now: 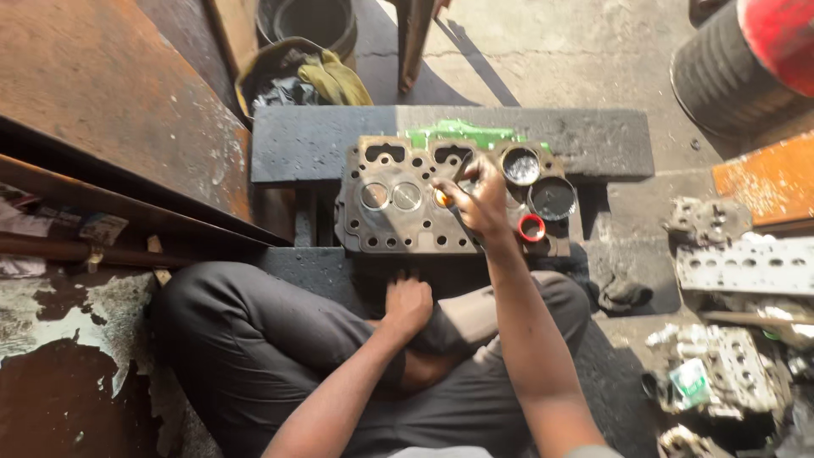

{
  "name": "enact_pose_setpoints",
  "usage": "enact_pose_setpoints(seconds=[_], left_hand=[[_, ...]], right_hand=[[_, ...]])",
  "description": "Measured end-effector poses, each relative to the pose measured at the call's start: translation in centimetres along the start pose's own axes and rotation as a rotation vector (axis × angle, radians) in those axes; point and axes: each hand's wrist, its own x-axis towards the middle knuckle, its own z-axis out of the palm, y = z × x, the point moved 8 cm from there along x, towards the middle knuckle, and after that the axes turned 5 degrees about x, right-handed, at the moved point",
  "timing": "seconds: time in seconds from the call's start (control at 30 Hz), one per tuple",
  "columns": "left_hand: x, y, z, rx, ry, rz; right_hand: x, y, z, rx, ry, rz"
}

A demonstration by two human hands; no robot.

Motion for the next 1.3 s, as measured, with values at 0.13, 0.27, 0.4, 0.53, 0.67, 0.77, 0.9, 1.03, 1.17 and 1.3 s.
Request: enact_pose_setpoints(seconds=[0.13, 0.27, 0.4, 0.53, 0.67, 0.77, 0.9, 1.03, 1.17, 1.3], left_hand=[[1.7, -2.3, 4.1, -0.123, -0.117, -0.119], [1.0, -2.5, 4.0, -0.202, -0.099, -0.189], [0.9, 0.7, -5.8, -0.062, -0.086, -0.014], [4.2, 0.0, -18.8, -0.142, 0.233, 0.013], [10.5, -0.8, -21.6, -0.940, 0.520, 0.104], [15.8, 3.0, -18.0, -1.276, 0.291, 0.211], [21.8, 6.6, -18.5, -1.628, 0.072, 0.337], [15.2, 7.5, -19.3, -1.551, 0.141, 0.474], [13.3, 6.6, -16.9, -1.336, 0.266, 0.347], [21.4, 4.9, -17.5, -1.846, -0.021, 0.410]], right_hand=[[0.7, -2.7, 0.4, 0.336, -0.040, -0.008], [1.6, -8.1, 0.5, 0.235, -0.215, -0.374], [3.5, -4.8, 0.1, 0.369, 0.060, -0.122], [1.5, -0.8, -2.2, 0.750, 0.405, -0.226], [4.7, -1.1, -2.3, 0.697, 0.108, -0.024], [4.6, 0.6, -2.1, 0.780, 0.161, 0.084], [3.3, 4.7, 0.3, 0.816, 0.090, 0.098], [6.6, 5.2, -1.7, 0.624, 0.263, -0.005], [7.0, 1.6, -3.1, 0.565, 0.326, -0.110], [1.3, 0.6, 1.2, 0.465, 0.184, -0.118]])
